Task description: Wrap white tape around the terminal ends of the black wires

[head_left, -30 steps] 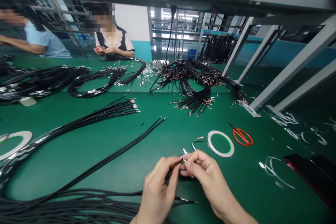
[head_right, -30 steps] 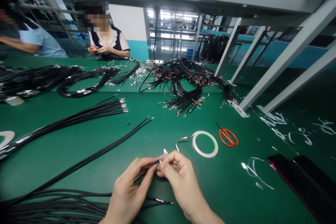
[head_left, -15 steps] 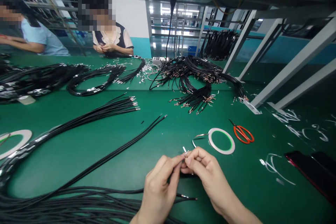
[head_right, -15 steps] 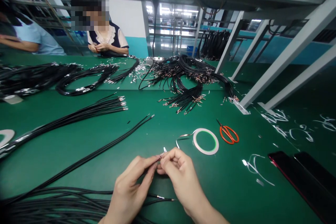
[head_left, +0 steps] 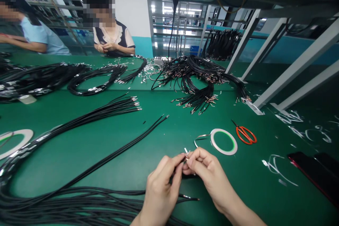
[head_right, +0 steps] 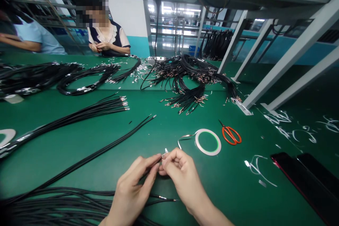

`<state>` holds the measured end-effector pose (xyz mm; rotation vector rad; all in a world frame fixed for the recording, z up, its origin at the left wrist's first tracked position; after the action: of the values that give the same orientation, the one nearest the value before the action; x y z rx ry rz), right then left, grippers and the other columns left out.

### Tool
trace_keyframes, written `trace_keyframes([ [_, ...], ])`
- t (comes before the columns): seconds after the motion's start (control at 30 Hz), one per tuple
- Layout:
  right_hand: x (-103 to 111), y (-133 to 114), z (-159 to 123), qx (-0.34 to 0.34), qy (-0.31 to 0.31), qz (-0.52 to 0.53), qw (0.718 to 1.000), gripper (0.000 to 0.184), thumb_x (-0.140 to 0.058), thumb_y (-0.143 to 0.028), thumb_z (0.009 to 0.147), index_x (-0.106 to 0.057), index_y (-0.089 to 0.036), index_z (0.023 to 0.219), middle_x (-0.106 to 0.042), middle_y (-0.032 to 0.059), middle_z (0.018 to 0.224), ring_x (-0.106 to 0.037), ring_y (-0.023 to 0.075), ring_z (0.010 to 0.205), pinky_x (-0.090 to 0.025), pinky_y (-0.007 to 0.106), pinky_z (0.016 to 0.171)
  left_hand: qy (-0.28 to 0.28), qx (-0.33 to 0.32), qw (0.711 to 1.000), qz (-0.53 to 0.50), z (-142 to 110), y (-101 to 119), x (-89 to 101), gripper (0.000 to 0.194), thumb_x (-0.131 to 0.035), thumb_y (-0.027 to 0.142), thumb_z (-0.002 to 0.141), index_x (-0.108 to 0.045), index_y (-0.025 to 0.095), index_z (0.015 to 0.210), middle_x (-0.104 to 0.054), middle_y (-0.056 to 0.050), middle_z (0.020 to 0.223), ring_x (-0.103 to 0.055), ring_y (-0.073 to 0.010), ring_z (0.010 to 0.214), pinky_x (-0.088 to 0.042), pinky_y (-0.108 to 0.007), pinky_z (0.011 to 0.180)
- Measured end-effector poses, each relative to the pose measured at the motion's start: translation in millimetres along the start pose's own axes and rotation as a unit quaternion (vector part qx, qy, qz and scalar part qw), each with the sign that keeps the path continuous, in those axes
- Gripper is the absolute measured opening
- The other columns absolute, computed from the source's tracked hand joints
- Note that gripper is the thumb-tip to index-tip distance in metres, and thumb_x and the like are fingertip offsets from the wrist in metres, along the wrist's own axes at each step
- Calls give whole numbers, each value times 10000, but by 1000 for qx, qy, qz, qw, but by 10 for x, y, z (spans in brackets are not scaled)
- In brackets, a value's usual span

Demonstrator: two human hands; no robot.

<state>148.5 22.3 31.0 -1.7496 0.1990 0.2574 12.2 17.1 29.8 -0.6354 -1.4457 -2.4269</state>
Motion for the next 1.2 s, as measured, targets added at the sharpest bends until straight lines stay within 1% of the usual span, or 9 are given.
trace_keyframes([
  [0.13,-9,-2,5,-2,1,1,1000,193,-685,-295,785,-591,-164,680,-631,9,748,-623,144,707,-514,254,677,-4,-5,1000,-4,1,16,2,342,-522,80,872,-569,236,1172,-635,-32,920,-622,-130,812,-512,-217,728],
  [0.37,7,13,2,1,-6,5,1000,186,-679,-281,793,-585,-164,683,-637,12,742,-620,144,702,-511,256,675,-7,-26,1000,-8,-12,31,9,350,-502,62,878,-590,228,1174,-605,-36,851,-601,-123,744,-500,-215,668],
  [0.57,8,18,22,-1,-4,2,1000,197,-681,-288,793,-578,-162,683,-638,14,722,-616,143,685,-509,262,670,-12,-5,1000,-26,-8,6,-4,351,-481,76,890,-593,229,1185,-579,-39,831,-589,-130,734,-488,-227,661],
  [0.67,5,21,28,-4,-3,-7,1000,201,-681,-306,795,-580,-160,699,-636,12,707,-604,136,661,-507,261,658,-15,41,998,-50,-6,-25,-12,306,-492,129,894,-618,228,1154,-571,-37,822,-586,-137,734,-490,-240,666],
  [0.77,12,37,34,3,-5,-27,1000,202,-673,-314,804,-583,-157,714,-626,7,695,-586,127,638,-500,252,633,-18,129,985,-111,10,-80,-34,241,-519,218,886,-653,214,1087,-546,-27,803,-588,-135,688,-501,-240,627],
  [0.87,24,54,47,19,-9,-49,999,197,-657,-315,821,-587,-156,729,-621,7,722,-575,122,633,-492,250,620,-13,226,951,-208,43,-123,-58,220,-570,297,849,-680,184,1002,-540,-17,783,-577,-113,598,-500,-222,552],
  [0.93,28,59,55,27,-13,-62,998,198,-644,-318,832,-589,-155,736,-615,5,732,-569,119,631,-488,251,619,-11,271,927,-257,68,-133,-63,226,-617,317,806,-689,159,952,-559,-8,718,-561,-104,544,-492,-218,532],
  [1.07,23,59,62,30,-18,-79,996,209,-631,-327,843,-590,-151,739,-597,-5,672,-562,121,621,-482,249,612,-24,313,897,-313,91,-148,-48,244,-663,310,768,-687,131,933,-590,12,585,-533,-87,500,-468,-216,586],
  [1.2,11,63,64,39,-23,-85,995,207,-628,-331,846,-589,-152,749,-594,-8,651,-555,120,610,-478,242,598,-43,334,870,-361,90,-168,-35,268,-666,325,779,-674,136,969,-613,6,654,-508,-68,530,-414,-180,562],
])
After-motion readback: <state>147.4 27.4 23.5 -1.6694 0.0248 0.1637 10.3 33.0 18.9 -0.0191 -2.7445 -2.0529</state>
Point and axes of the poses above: each hand's wrist, its own z-axis towards the middle knuckle, its own x-axis out of the back of the hand, y = z × x, the point moved 4 cm from there along z, towards the middle knuckle
